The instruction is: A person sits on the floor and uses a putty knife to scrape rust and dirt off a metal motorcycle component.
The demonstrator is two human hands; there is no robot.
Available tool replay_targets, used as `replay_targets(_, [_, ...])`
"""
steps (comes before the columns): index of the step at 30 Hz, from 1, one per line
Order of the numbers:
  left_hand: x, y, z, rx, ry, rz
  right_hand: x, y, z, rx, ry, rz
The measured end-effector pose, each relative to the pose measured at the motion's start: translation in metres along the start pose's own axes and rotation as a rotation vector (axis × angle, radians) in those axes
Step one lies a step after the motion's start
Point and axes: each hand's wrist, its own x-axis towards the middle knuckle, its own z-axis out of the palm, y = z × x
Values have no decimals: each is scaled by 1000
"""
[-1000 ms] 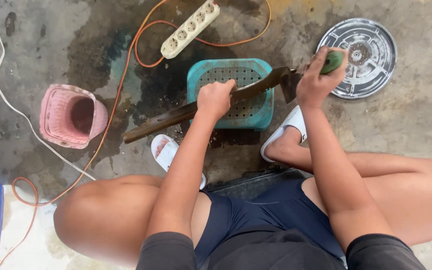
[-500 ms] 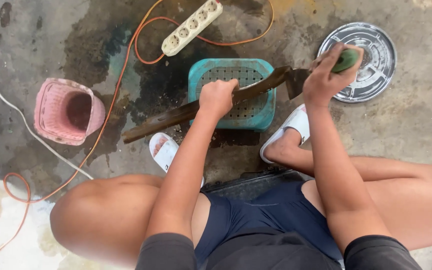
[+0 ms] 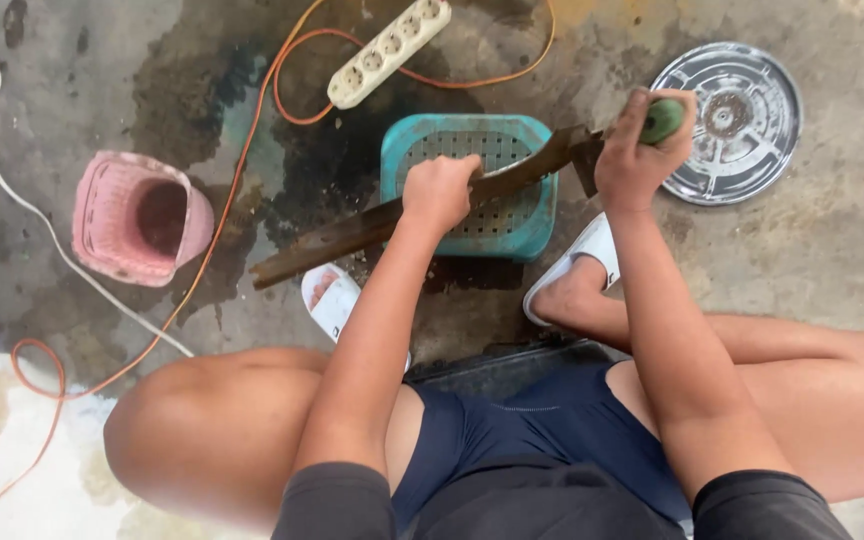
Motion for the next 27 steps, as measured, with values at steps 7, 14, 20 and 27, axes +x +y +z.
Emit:
replay_targets(7, [-1, -2, 7, 20, -17, 8, -1, -6, 1, 45, -3, 45])
replay_targets(14, [15, 2, -14, -8, -235, 28, -2, 11, 6, -219, 62, -118])
replay_targets(20, [17, 3, -9, -1, -250, 31, 2, 8, -3, -276, 17, -123])
replay_targets(27, [13, 6, -9, -42, -256, 31, 2, -2, -9, -274, 5, -123])
